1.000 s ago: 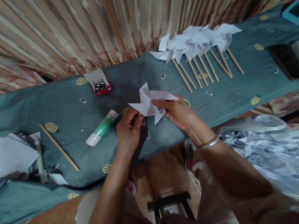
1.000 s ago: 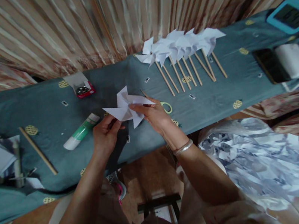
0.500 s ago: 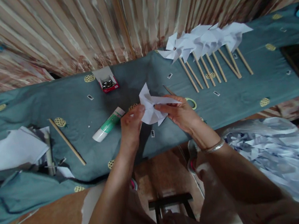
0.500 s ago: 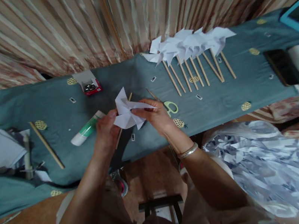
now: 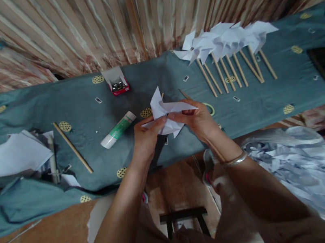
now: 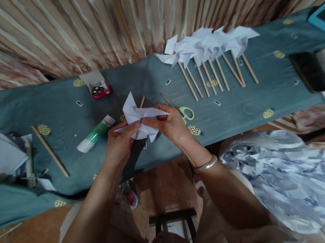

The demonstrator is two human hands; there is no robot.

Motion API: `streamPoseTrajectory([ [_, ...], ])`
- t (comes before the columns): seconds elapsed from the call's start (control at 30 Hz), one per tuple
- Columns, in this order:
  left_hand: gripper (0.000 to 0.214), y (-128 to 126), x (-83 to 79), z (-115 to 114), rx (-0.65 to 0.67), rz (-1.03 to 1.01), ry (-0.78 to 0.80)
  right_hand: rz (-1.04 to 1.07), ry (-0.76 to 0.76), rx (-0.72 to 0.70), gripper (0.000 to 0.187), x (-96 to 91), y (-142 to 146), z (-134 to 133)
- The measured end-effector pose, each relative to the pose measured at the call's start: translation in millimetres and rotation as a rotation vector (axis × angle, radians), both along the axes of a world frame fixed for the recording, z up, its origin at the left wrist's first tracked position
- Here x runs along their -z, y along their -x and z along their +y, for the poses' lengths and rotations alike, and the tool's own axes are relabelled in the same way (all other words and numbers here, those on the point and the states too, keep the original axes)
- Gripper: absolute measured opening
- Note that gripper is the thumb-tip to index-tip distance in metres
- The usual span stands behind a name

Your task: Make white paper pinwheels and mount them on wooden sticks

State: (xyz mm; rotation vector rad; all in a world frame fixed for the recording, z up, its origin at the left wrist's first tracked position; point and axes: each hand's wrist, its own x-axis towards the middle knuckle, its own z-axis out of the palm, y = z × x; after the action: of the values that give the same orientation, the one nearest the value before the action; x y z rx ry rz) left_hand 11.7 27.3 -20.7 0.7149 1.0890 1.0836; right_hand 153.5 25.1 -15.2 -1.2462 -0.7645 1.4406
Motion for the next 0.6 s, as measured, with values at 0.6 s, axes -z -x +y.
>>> streamPoseTrajectory([
  [0.6, 0.028, 0, -4.0, -2, -0.096, -0.137, 0.08, -0.709, -0.501, 0.234, 0.004, -7.8, -14, -16],
])
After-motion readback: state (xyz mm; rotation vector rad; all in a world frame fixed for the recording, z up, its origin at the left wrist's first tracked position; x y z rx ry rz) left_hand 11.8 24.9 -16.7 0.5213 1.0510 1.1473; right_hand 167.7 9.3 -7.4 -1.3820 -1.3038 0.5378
